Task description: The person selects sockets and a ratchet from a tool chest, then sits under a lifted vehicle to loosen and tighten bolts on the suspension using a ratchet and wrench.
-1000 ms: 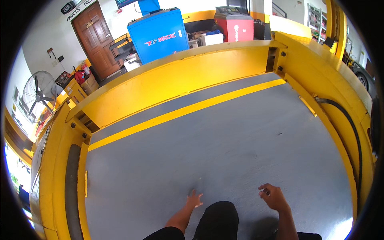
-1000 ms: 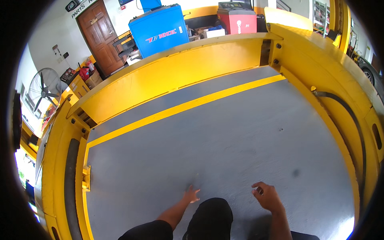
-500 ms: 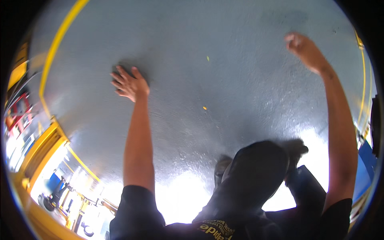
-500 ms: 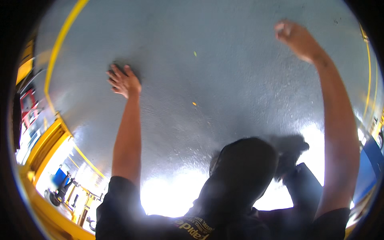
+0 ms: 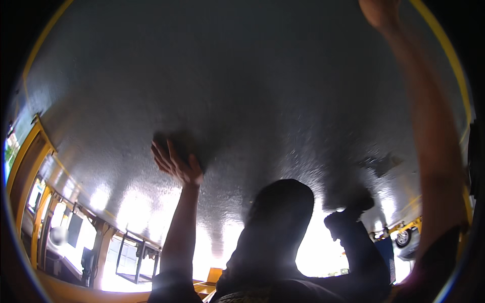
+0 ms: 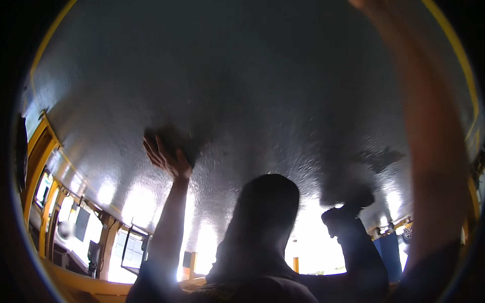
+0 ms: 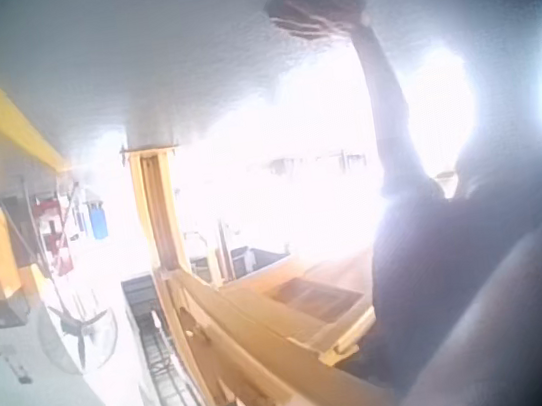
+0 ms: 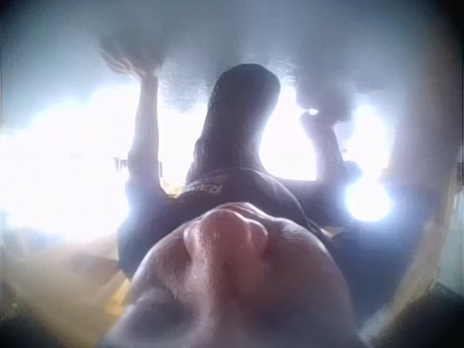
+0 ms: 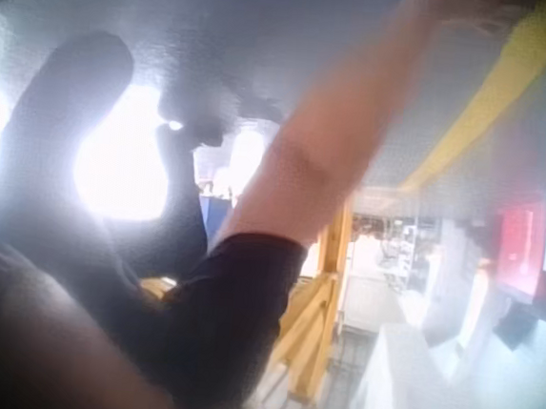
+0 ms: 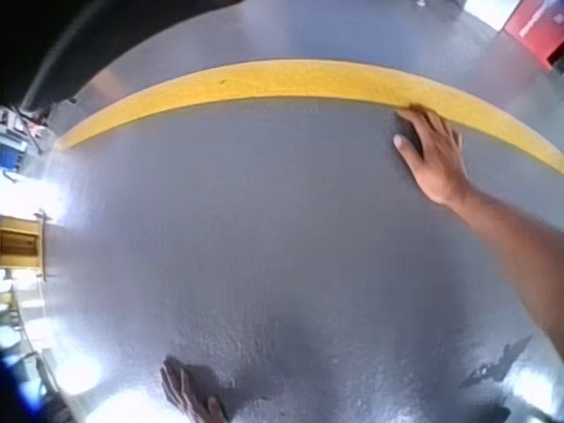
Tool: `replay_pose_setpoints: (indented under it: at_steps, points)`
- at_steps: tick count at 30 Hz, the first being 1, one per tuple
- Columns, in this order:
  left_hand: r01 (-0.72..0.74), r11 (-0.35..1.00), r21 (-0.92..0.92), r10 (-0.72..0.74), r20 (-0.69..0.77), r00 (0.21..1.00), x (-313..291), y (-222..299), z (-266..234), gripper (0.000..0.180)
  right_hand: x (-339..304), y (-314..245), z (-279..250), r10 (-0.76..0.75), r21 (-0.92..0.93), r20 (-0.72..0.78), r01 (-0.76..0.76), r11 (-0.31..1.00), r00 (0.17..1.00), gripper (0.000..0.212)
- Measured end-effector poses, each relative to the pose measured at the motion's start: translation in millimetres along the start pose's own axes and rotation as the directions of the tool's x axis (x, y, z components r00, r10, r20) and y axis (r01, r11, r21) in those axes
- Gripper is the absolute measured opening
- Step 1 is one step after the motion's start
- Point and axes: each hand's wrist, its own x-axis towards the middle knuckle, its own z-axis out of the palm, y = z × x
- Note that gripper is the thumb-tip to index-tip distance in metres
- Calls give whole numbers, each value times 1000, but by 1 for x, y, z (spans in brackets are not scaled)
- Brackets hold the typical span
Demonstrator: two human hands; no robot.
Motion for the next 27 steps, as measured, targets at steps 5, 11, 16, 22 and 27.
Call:
replay_pose_setpoints:
  at_steps: [5,11,16,22,27]
  points:
    - [56,998,19,-57,18,998,4,0,6,76,25,9,8,-67,67,17,65,996,998,57]
    - [239,970,-35,-214,331,919,25,13,-39,67,41,15,-13,-16,118,151,-2,993,988,63]
    - [713,676,-185,-640,331,693,256,13,-68,70,42,18,-28,40,-25,246,-35,999,968,66]
    - [932,351,-92,-933,51,357,526,19,-43,74,50,19,-29,78,-282,386,36,959,919,69]
    - [937,344,-65,-938,20,346,528,25,-61,72,172,-3,-63,-187,144,611,124,982,769,66]
